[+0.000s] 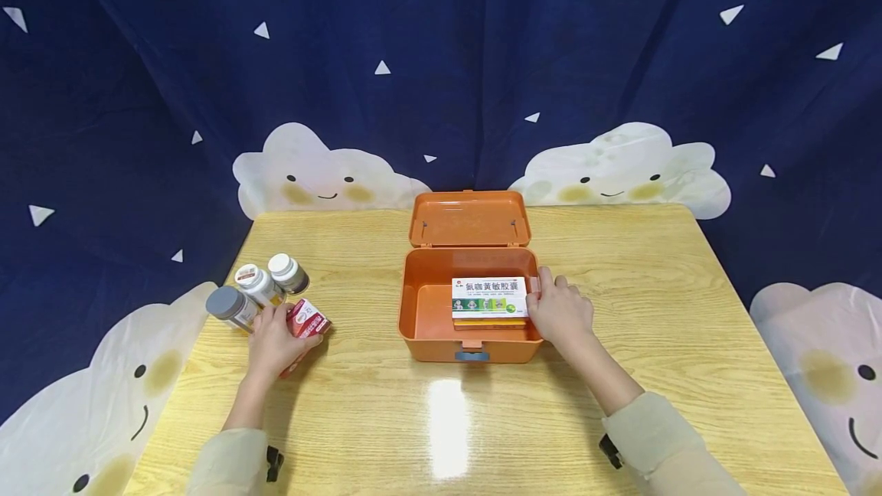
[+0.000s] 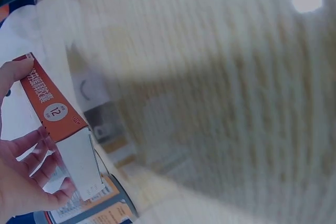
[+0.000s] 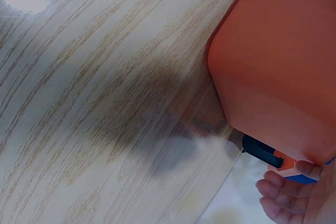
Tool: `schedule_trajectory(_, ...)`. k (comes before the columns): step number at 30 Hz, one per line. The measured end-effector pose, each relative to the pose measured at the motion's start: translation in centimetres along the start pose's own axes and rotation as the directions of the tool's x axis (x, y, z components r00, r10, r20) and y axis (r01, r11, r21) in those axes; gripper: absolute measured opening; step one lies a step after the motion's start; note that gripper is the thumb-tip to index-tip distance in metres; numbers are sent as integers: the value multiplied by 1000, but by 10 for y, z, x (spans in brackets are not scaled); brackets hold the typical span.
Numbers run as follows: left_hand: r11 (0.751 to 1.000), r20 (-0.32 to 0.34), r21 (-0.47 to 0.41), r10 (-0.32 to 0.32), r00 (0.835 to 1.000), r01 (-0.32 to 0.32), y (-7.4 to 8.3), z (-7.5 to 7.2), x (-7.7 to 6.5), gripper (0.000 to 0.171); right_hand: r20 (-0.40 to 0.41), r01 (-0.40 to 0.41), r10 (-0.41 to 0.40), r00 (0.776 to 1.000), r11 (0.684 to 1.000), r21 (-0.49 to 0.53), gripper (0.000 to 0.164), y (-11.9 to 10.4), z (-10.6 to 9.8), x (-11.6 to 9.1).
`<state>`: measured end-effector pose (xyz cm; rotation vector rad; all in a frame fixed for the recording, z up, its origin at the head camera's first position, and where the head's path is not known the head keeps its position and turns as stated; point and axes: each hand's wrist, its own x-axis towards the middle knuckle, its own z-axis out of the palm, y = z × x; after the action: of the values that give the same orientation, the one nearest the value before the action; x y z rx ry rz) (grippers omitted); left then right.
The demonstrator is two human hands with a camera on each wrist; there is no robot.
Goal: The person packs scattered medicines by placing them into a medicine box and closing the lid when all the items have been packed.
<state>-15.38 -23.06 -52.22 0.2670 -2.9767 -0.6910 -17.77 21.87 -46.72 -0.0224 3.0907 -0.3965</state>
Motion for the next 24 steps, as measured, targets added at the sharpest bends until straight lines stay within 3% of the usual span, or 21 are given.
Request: schedule_trajectory(24,993,-87,-53,101,991,-106,37,-5,11,79,22,1,-1,1000,1000,2,47,2,-1,0)
